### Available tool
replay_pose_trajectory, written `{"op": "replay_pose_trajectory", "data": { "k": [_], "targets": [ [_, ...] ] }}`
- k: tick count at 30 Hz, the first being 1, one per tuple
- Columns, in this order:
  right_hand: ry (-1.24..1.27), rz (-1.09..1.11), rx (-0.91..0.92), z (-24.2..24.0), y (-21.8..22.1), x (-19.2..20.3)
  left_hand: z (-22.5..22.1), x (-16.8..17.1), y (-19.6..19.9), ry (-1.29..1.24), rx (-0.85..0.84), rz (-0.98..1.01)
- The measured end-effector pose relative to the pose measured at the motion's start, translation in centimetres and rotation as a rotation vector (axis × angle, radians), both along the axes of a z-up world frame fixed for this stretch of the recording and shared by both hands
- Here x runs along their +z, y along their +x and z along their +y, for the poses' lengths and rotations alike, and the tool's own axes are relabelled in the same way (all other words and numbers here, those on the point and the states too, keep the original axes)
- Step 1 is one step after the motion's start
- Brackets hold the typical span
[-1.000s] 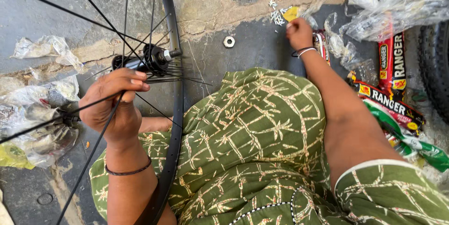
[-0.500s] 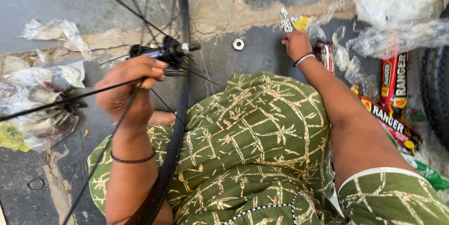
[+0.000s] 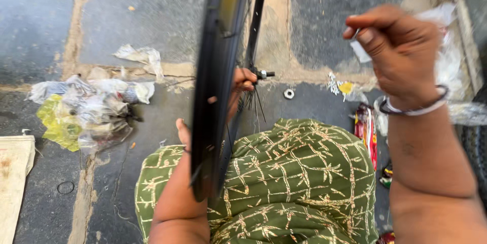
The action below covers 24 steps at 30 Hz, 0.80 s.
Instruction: The person builds a bicycle wheel by inserting spokes through the hub and into the rim, then threading small nipples onto the end of each spoke by hand.
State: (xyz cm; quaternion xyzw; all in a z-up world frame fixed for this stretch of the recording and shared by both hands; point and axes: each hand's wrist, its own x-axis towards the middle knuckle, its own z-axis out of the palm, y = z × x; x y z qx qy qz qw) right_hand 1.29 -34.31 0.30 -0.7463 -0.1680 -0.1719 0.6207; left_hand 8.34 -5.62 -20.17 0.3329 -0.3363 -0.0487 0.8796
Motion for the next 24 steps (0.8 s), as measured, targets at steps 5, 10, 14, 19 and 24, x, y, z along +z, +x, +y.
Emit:
{"op": "replay_pose_trajectory", "data": {
  "k": [5,10,14,19,24],
  "targets": [
    [-0.307,-0.323,0.287,9.7,2.1,11.5,2.7,2.2,-0.4,0.280,-0.047,0.292],
    [-0.420,-0.268,0.326,14.4,2.4,13.7,3.0,6.1,-1.7,0.777,0.510,-0.249],
    [-0.410,-0.211,0.278,15.1,1.7,14.0,3.1,8.7,-2.6,0.634,0.512,-0.294],
    [-0.389,-0.173,0.219,15.7,1.7,14.3,3.2,9.4,-2.7,0.626,0.527,-0.318],
    [-0.455,-0.213,0.237,14.9,1.5,14.1,3.1,9.2,-2.5,0.609,0.545,-0.348]
  ]
}}
